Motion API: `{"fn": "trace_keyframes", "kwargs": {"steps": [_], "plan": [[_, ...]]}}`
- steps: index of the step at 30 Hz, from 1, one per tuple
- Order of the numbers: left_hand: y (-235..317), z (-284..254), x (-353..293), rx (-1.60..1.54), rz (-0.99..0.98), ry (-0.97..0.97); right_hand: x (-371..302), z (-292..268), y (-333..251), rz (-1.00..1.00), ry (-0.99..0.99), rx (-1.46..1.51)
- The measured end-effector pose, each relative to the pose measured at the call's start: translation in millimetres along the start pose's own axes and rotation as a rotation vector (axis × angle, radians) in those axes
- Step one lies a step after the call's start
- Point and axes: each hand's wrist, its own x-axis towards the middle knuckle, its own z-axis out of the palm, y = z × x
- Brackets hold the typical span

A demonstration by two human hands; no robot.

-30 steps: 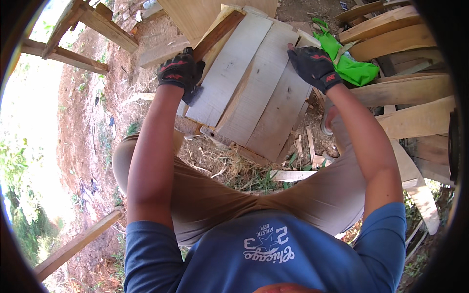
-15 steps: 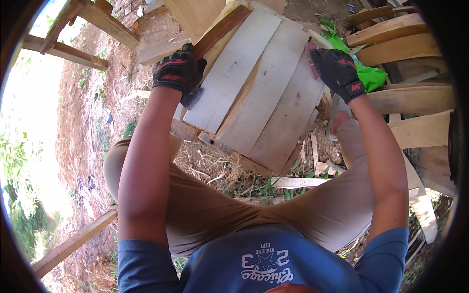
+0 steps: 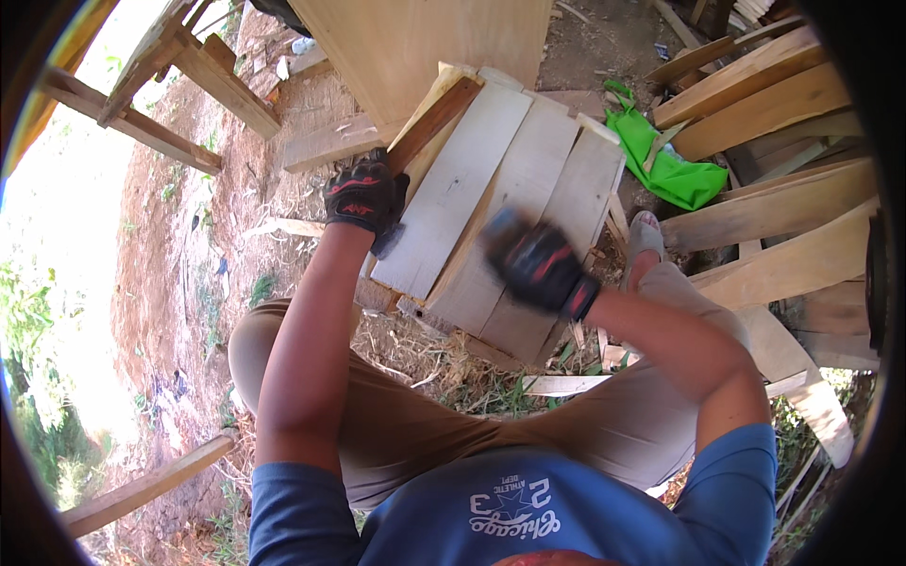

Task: The person sands a wooden assembly with a piece of sandpaper held by hand.

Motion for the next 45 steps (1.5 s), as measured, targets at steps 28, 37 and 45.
{"fn": "trace_keyframes", "kwargs": {"steps": [28,37,45], "plan": [[1.3,-0.5,-3.9,0.060,0.022,0.012,-13.2,-7.8,-16.5,-0.006,-0.073,-0.151],[2.7,0.4,-3.2,0.015,0.013,0.038,4.8,-23.3,49.4,0.407,-0.273,0.075],[-1.5,9.6,-6.7,0.004,0.016,0.120,-25.2,-15.2,-47.2,-0.226,-0.098,0.075]]}}
